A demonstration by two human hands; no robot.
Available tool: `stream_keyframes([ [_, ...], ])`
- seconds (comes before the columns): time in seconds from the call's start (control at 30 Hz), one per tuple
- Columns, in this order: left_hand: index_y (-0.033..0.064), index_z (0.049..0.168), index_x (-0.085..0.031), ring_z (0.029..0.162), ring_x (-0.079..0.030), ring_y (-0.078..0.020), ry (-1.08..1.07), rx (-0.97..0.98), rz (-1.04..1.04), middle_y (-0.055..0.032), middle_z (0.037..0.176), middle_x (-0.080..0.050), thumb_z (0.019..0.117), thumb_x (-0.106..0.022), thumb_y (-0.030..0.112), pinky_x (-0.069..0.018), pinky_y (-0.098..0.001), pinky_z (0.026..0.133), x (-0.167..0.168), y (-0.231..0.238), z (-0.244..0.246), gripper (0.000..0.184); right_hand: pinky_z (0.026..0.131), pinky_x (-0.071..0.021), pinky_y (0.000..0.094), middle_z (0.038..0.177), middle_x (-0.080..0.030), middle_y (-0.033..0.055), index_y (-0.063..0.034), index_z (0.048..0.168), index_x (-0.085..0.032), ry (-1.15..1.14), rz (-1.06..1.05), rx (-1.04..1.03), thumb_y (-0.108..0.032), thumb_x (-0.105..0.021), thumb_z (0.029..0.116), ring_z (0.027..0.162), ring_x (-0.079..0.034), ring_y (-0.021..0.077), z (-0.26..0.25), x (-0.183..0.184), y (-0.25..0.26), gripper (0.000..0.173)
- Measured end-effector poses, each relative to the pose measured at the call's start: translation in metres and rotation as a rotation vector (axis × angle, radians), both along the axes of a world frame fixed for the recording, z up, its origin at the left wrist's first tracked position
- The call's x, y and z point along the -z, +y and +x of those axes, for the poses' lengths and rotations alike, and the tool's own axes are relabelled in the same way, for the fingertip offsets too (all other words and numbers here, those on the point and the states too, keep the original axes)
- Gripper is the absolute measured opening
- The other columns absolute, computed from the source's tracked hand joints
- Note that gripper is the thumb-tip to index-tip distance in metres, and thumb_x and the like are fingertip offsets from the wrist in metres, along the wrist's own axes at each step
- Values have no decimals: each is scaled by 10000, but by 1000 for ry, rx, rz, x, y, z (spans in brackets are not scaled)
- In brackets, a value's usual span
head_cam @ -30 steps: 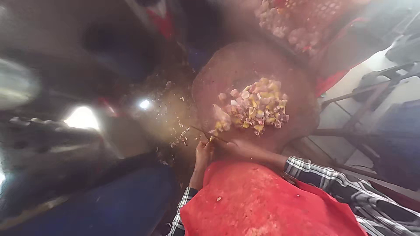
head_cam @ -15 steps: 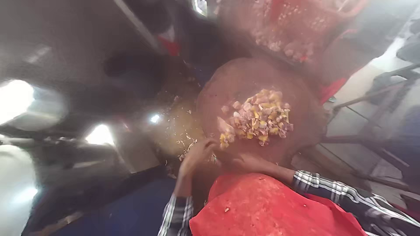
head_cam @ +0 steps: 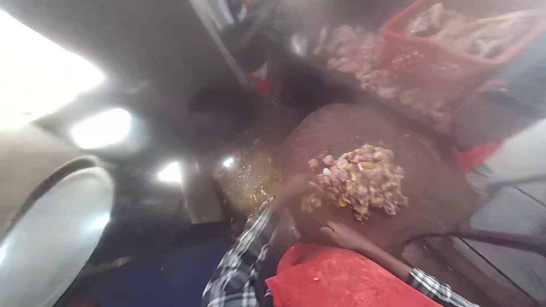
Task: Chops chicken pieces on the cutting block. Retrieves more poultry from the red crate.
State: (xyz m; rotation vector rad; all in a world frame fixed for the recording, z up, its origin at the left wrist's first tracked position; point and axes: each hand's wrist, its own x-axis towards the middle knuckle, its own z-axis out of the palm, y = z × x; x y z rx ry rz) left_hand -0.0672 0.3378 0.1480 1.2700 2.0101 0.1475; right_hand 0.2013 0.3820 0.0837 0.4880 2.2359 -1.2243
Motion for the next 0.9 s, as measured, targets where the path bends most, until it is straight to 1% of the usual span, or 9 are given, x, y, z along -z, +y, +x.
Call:
stream_keyframes([
  [0.1,103,1155,-665,927,-685,-246,-232,-260,79,-113,1025,-699,938,-660,335,-570,-507,851,-35,-43,2,318,788,-558,521,924,-670,124,-94,1196,-647,-47,-171,282,-610,-315,1065,841,-669,271,19,-2,12,627],
  [0.2,35,1201,-621,803,-691,-228,-626,-625,271,-121,963,-701,941,-686,243,-605,-437,738,-2,-99,14,339,538,-513,388,773,-589,55,-108,1180,-622,-46,-301,572,-594,-258,1082,579,-557,183,22,-4,22,615],
  [0.3,36,1257,-610,804,-713,-224,-577,-810,232,-122,962,-722,988,-670,321,-622,-425,736,54,-134,50,396,722,-562,497,876,-629,99,-110,1208,-607,84,-120,554,-637,-269,1059,759,-642,246,8,-27,22,644],
  [0.4,47,1333,-578,891,-720,-238,-384,-863,163,-130,1047,-727,974,-672,330,-612,-474,817,82,-154,73,467,674,-563,426,833,-603,26,-145,1267,-593,339,-135,464,-710,-236,1023,719,-618,170,-15,-82,14,712],
  [0.5,52,1297,-584,777,-701,-205,-450,-998,250,-105,940,-718,965,-706,282,-611,-420,726,91,-167,84,422,661,-564,390,843,-618,24,-122,1252,-603,536,-165,337,-816,-268,952,726,-618,132,-30,-99,1,827],
  [0.57,36,1237,-610,727,-689,-197,-463,-1043,286,-102,892,-707,988,-675,259,-611,-404,694,96,-170,86,340,780,-583,470,953,-683,71,-155,1311,-602,409,-34,213,-729,-308,999,859,-676,191,-26,-68,0,717],
  [0.7,11,1206,-623,729,-695,-199,-466,-1046,290,-112,885,-714,997,-663,245,-611,-407,701,107,-170,83,316,818,-547,628,975,-685,174,-106,1248,-597,-85,157,94,-689,-261,1035,941,-693,367,-27,-23,9,706],
  [0.77,15,1210,-626,757,-691,-204,-440,-1023,283,-113,898,-706,992,-662,251,-608,-421,729,106,-170,82,324,826,-546,618,981,-684,167,-105,1255,-586,-64,168,114,-681,-260,1037,948,-693,359,-33,-49,4,697],
  [0.9,17,1183,-635,717,-686,-187,-464,-1039,321,-96,850,-706,969,-689,229,-603,-394,683,108,-162,81,306,837,-575,482,1012,-685,58,-182,1323,-592,288,14,167,-710,-286,1016,926,-677,191,-42,-93,-15,683],
])
